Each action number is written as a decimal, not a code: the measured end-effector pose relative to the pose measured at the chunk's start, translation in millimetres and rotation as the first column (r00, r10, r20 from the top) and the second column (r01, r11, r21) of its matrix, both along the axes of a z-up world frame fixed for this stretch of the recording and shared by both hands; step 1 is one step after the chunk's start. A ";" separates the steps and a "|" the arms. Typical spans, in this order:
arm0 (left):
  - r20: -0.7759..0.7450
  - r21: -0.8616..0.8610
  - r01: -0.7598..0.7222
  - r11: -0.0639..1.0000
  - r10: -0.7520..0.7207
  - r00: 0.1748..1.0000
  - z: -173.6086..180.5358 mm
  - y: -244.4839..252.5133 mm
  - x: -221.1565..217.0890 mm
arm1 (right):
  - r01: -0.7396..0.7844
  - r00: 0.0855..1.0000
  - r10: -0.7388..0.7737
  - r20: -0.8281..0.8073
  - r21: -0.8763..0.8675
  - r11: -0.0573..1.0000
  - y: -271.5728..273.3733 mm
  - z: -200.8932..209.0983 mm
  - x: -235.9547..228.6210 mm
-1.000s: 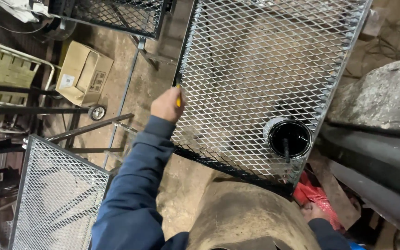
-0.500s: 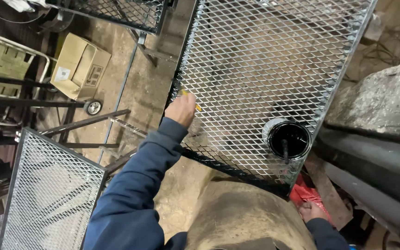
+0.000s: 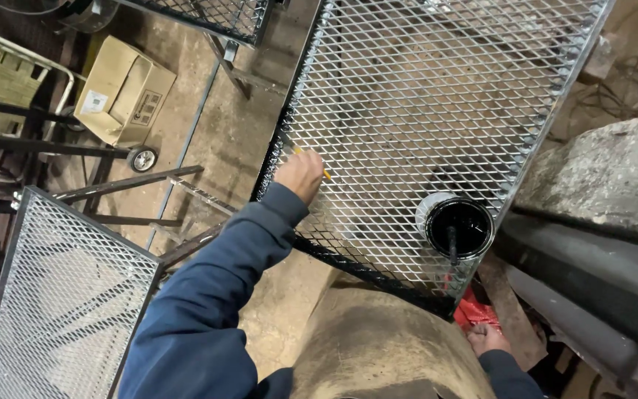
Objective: Painting metal mesh frames with black paint using a brush.
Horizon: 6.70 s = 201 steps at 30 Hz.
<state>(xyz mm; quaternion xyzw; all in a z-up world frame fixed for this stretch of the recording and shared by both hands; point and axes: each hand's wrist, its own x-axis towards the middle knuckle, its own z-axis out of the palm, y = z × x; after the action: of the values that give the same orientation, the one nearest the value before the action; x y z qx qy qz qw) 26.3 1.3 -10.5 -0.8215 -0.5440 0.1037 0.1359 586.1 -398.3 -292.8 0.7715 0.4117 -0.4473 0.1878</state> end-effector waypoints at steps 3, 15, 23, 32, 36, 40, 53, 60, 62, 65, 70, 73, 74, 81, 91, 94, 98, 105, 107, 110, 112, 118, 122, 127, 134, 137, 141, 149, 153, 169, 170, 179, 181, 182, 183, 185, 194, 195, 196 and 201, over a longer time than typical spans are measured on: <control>0.188 -0.085 0.036 0.996 -0.019 0.982 10.9 -2.5 3.2 | -0.050 0.999 0.051 -0.017 0.049 0.998 -9.7 -20.7 13.0; 0.056 -0.015 -0.059 0.998 0.060 0.997 -4.9 -13.8 7.9 | -0.072 0.997 0.072 0.007 0.015 0.997 -5.1 -33.8 20.1; 0.094 0.029 0.044 0.999 -0.047 0.994 22.4 -18.1 -1.1 | -0.033 0.997 0.040 -0.061 0.109 0.993 -0.3 -11.8 16.6; 0.328 -0.334 -0.364 0.869 0.470 0.819 81.1 25.0 -24.5 | 0.057 0.994 -0.047 -0.103 0.097 0.994 -18.2 -32.4 16.2; 0.356 -0.312 -0.318 0.895 0.421 0.834 48.8 96.6 -58.9 | 0.071 0.992 -0.062 -0.113 0.077 0.994 -21.5 -10.7 7.2; 0.517 -0.170 -0.234 0.957 0.289 0.806 74.2 113.1 -44.6 | 0.068 0.989 -0.045 -0.141 0.163 0.984 -64.3 -35.8 17.4; 0.625 -0.377 -0.183 0.908 0.395 0.673 77.7 -46.8 -115.8 | -0.067 0.996 0.074 -0.050 0.142 0.988 -15.7 -20.3 -18.8; 0.658 -0.303 -0.088 0.949 0.275 0.701 60.5 55.5 -81.8 | -0.023 0.997 0.037 -0.070 0.193 0.981 -35.2 -22.8 -5.4; 0.779 -0.227 -0.089 0.970 0.236 0.580 76.1 76.7 -63.9 | 0.034 0.998 -0.028 -0.049 0.136 0.990 -33.0 -13.4 -4.7; 0.849 -0.125 -0.084 0.989 0.150 0.507 82.5 63.7 -65.3 | 0.091 0.994 -0.083 -0.070 0.124 0.988 -49.8 -34.8 5.0; 0.788 -0.230 -0.084 0.970 0.236 0.569 72.4 -19.3 -102.7 | 0.029 0.995 -0.018 -0.098 0.117 0.993 -28.8 -32.7 -6.2; 0.622 -0.388 -0.127 0.913 0.361 0.695 65.7 -35.0 -119.3 | -0.039 0.998 0.044 -0.044 0.127 0.991 -15.8 -10.7 -19.6; 0.474 -0.469 -0.177 0.865 0.416 0.776 63.4 -36.0 -123.8 | -0.055 0.998 0.059 -0.025 0.148 0.988 -14.6 -7.1 -22.2; 0.721 -0.228 -0.085 0.970 0.226 0.655 55.5 55.8 -75.8 | -0.007 0.999 0.015 -0.049 0.168 0.986 -40.9 -22.8 -2.1; 0.609 -0.315 -0.218 0.924 0.373 0.700 63.9 -3.5 -100.0 | 0.030 0.996 -0.024 -0.087 0.068 0.997 6.7 6.7 -15.8; 0.517 -0.332 -0.272 0.903 0.415 0.749 61.7 11.0 -91.9 | -0.030 0.999 0.032 -0.023 0.079 0.996 28.4 23.5 -18.4; 0.844 -0.132 -0.179 0.975 0.205 0.495 66.9 32.7 -64.7 | -0.057 0.998 0.056 0.016 0.119 0.991 19.3 12.3 -5.0; 0.551 -0.248 -0.227 0.942 0.331 0.766 114.7 -22.5 -45.1 | 0.056 0.997 -0.046 -0.060 0.177 0.983 -16.3 -37.1 14.1; 0.656 -0.231 -0.183 0.956 0.292 0.696 162.1 -33.1 -14.9 | 0.010 1.000 -0.010 0.000 0.143 0.990 0.7 15.2 -6.7; 0.872 -0.244 0.045 0.969 0.199 0.447 230.6 -46.7 47.4 | 0.303 0.916 -0.224 -0.333 0.208 0.930 -46.9 -88.8 17.9; 0.897 -0.268 0.130 0.954 0.198 0.394 236.1 -53.2 76.2 | 0.222 0.959 -0.171 -0.227 0.220 0.950 -22.2 -55.4 4.6; 0.914 -0.213 0.465 0.859 0.007 0.405 246.2 -51.2 135.5 | 0.189 0.981 -0.174 -0.085 0.232 0.954 13.7 3.9 -24.7; 0.859 -0.156 0.520 0.840 -0.144 0.491 233.5 -45.2 158.1 | 0.203 0.979 -0.195 -0.060 0.189 0.961 -5.6 -14.2 -20.9; 0.795 -0.229 0.512 0.828 -0.144 0.589 207.9 -38.2 170.0 | 0.239 0.968 -0.210 -0.136 0.253 0.937 -22.3 -20.1 -14.1; 0.760 -0.257 0.496 0.829 -0.143 0.634 177.6 -30.5 177.2 | 0.262 0.961 -0.225 -0.159 0.274 0.925 -19.7 2.8 -16.9; 0.739 -0.277 0.477 0.834 -0.133 0.661 170.9 -29.4 178.6 | 0.283 0.956 -0.257 -0.142 0.207 0.937 -15.4 10.6 -18.6; 0.758 -0.256 0.492 0.832 -0.143 0.637 162.3 -28.9 178.2 | 0.252 0.966 -0.231 -0.117 0.218 0.943 -21.9 -0.8 -16.5; 0.746 -0.256 0.479 0.839 -0.144 0.650 158.0 -28.3 178.2 | 0.271 0.955 -0.226 -0.189 0.262 0.926 -26.7 -12.1 -9.7; 0.722 -0.303 0.460 0.835 -0.114 0.683 157.9 -28.8 179.5 | 0.230 0.971 -0.202 -0.128 0.261 0.938 -21.2 -1.1 -13.7; 0.730 -0.286 0.445 0.849 -0.109 0.675 152.7 -31.2 180.4 | 0.271 0.956 -0.237 -0.175 0.202 0.941 -21.7 -1.2 -7.0; 0.729 -0.289 0.440 0.850 -0.103 0.677 153.0 -31.7 180.6 | 0.282 0.951 -0.245 -0.190 0.201 0.938 -23.5 -3.3 -6.3; 0.740 -0.294 0.420 0.859 -0.074 0.669 160.4 -35.1 180.7 | 0.272 0.949 -0.218 -0.226 0.243 0.931 -29.5 -22.0 1.4; 0.782 -0.189 0.436 0.880 -0.134 0.609 163.1 -39.0 179.4 | 0.274 0.953 -0.235 -0.191 0.218 0.937 -26.5 -22.2 2.7; 0.813 -0.082 0.448 0.890 -0.200 0.546 164.8 -40.5 177.8 | 0.281 0.955 -0.254 -0.154 0.194 0.940 -22.2 -23.0 3.3; 0.810 -0.079 0.434 0.897 -0.196 0.553 161.9 -47.8 176.2 | 0.268 0.958 -0.239 -0.160 0.198 0.943 -27.0 -34.8 9.9; 0.901 -0.090 0.297 0.951 -0.050 0.431 156.1 -62.4 170.9 | 0.263 0.946 -0.173 -0.275 0.334 0.905 -33.4 -60.4 21.1; 0.281 -0.610 0.217 0.762 0.464 -0.840 80.5 -103.8 105.7 | 0.036 0.998 -0.025 -0.053 0.212 0.977 2.4 -40.2 32.9; 0.282 -0.613 0.210 0.762 0.459 -0.843 86.2 -99.8 91.0 | 0.029 0.998 -0.018 -0.056 0.209 0.978 -1.5 -45.7 37.6; 0.341 -0.588 0.105 0.802 0.364 -0.867 91.7 -96.0 76.4 | 0.017 0.998 -0.001 -0.065 0.243 0.970 -5.3 -51.2 42.4; 0.726 -0.346 -0.131 0.929 0.177 -0.664 121.5 -49.9 4.8 | 0.009 0.999 0.005 -0.050 0.273 0.962 -4.2 -27.0 25.8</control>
<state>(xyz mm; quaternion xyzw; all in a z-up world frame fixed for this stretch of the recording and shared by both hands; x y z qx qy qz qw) 31.1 -48.5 111.0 -0.3284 -0.4972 -0.6584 -0.4599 611.9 -402.5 -319.9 0.7790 0.4731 -0.4057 0.0686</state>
